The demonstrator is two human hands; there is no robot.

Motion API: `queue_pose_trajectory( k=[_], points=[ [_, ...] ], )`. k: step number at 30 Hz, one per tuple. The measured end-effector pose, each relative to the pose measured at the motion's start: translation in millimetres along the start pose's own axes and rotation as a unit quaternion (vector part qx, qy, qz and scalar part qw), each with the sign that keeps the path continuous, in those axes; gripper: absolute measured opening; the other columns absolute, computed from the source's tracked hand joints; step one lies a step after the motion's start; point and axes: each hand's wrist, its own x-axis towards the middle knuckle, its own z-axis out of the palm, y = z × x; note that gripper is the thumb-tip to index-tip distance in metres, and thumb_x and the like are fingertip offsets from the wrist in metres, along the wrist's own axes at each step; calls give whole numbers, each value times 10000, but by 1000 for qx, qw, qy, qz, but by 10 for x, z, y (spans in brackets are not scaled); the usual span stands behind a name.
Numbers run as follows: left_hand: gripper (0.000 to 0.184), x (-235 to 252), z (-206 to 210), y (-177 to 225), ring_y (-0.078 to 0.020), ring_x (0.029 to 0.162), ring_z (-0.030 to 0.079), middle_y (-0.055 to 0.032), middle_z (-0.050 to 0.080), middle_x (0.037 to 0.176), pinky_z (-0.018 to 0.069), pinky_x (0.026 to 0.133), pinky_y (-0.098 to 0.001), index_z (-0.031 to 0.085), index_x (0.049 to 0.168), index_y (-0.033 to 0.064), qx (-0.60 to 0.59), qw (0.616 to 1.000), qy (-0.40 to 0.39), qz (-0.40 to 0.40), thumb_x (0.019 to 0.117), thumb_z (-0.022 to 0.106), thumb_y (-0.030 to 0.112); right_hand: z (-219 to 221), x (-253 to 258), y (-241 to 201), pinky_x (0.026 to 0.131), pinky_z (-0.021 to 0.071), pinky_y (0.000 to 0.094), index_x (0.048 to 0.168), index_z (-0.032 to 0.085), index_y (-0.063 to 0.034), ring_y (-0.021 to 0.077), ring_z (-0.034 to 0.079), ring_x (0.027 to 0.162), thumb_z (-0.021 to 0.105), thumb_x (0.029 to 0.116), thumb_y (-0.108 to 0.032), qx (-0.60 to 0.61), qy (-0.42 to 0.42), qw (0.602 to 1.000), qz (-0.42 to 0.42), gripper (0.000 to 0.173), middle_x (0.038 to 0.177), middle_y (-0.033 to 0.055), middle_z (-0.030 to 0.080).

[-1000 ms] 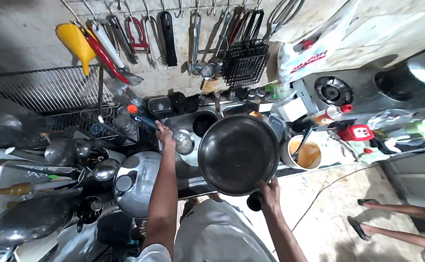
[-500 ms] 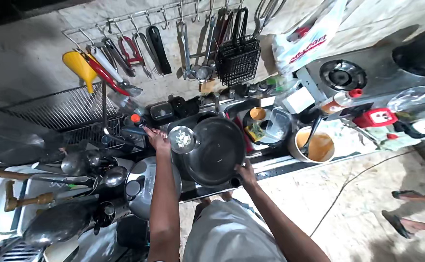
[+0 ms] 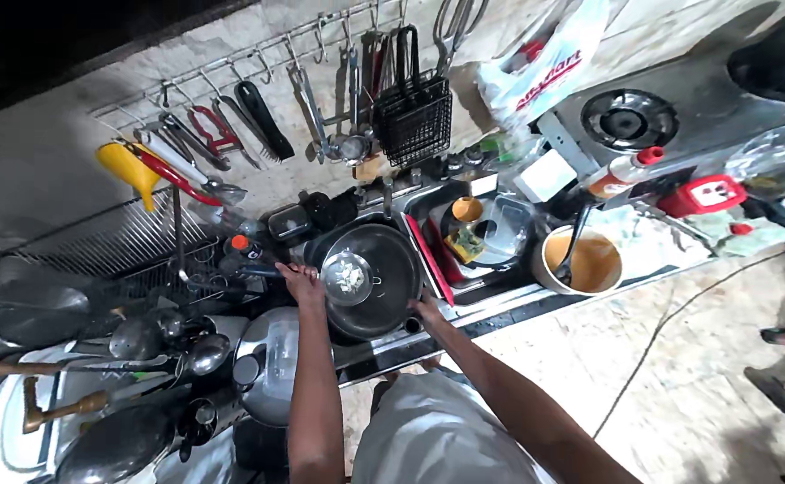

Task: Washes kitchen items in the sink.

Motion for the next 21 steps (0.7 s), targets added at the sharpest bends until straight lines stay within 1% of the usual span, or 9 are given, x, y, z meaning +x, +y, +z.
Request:
queue_pose_trajectory(
  k=[5, 9, 12, 13, 14, 16, 18, 20, 21],
  points=[
    [526, -81, 68, -146, -56, 427, 387, 72, 382, 550, 388, 443, -207, 430, 801, 209, 13, 1000, -4, -3, 1077, 223, 607, -45, 152, 87, 934, 555, 545, 1584, 276, -101, 345, 602, 1225, 688, 897, -25, -19, -14, 999, 43, 805, 1456, 235, 520],
    [521, -122, 142, -240, -62, 417, 385, 68, 374, 544, 388, 435, -205, 420, 813, 199, 17, 1000, -9, -14, 1082, 214, 594, -73, 170, 11, 879, 562, 597, 1610, 215, -184, 392, 604, 1220, 704, 917, -80, -34, -30, 995, 93, 854, 1484, 233, 497],
    [523, -227, 262, -313, -63, 415, 392, 68, 376, 538, 395, 434, -208, 418, 816, 197, 24, 999, -12, -19, 1081, 209, 596, -84, 182, -26, 894, 557, 605, 1627, 155, -214, 401, 592, 1247, 703, 944, -169, -37, -49, 989, 138, 877, 1510, 230, 475],
    [519, -281, 320, -331, -63, 415, 390, 67, 376, 540, 392, 432, -207, 417, 817, 196, 25, 999, -11, -20, 1084, 210, 590, -86, 139, -77, 914, 556, 591, 1619, 199, -171, 394, 599, 1241, 696, 960, -207, -57, -53, 986, 145, 826, 1490, 236, 494],
    [513, -343, 388, -342, -61, 411, 389, 66, 377, 538, 390, 426, -204, 417, 815, 191, 23, 1000, -9, -20, 1089, 215, 575, -85, 74, -151, 929, 559, 572, 1582, 301, -94, 388, 620, 1211, 689, 974, -246, -97, -54, 984, 139, 737, 1437, 250, 539],
    [493, -512, 524, -352, -66, 429, 396, 65, 381, 549, 395, 443, -214, 411, 824, 191, 23, 999, -9, -21, 1099, 211, 548, -152, -120, -356, 1015, 537, 550, 1494, 444, -10, 368, 638, 1211, 664, 987, -312, -235, -61, 966, 83, 630, 1360, 252, 607],
    [490, -713, 707, -379, -63, 426, 405, 68, 388, 545, 403, 438, -211, 412, 821, 192, 15, 1000, -11, -20, 1103, 207, 538, -270, -459, -675, 1075, 498, 551, 1444, 551, -31, 348, 637, 1234, 650, 975, -297, -333, -25, 942, -23, 548, 1349, 213, 642],
    [497, -960, 919, -440, -59, 409, 394, 74, 380, 527, 398, 432, -205, 416, 807, 189, 2, 1000, -19, -14, 1106, 206, 526, -401, -831, -943, 1037, 545, 465, 1371, 628, -57, 259, 681, 1152, 618, 988, -245, -320, -2, 940, -115, 426, 1298, 150, 677],
    [498, -1093, 1047, -489, -57, 401, 389, 76, 377, 520, 395, 428, -205, 417, 797, 187, -7, 999, -31, -9, 1110, 207, 512, -468, -972, -1057, 1013, 565, 431, 1330, 653, -65, 218, 700, 1116, 598, 1008, -242, -285, -21, 950, -129, 371, 1256, 119, 702]
  ],
)
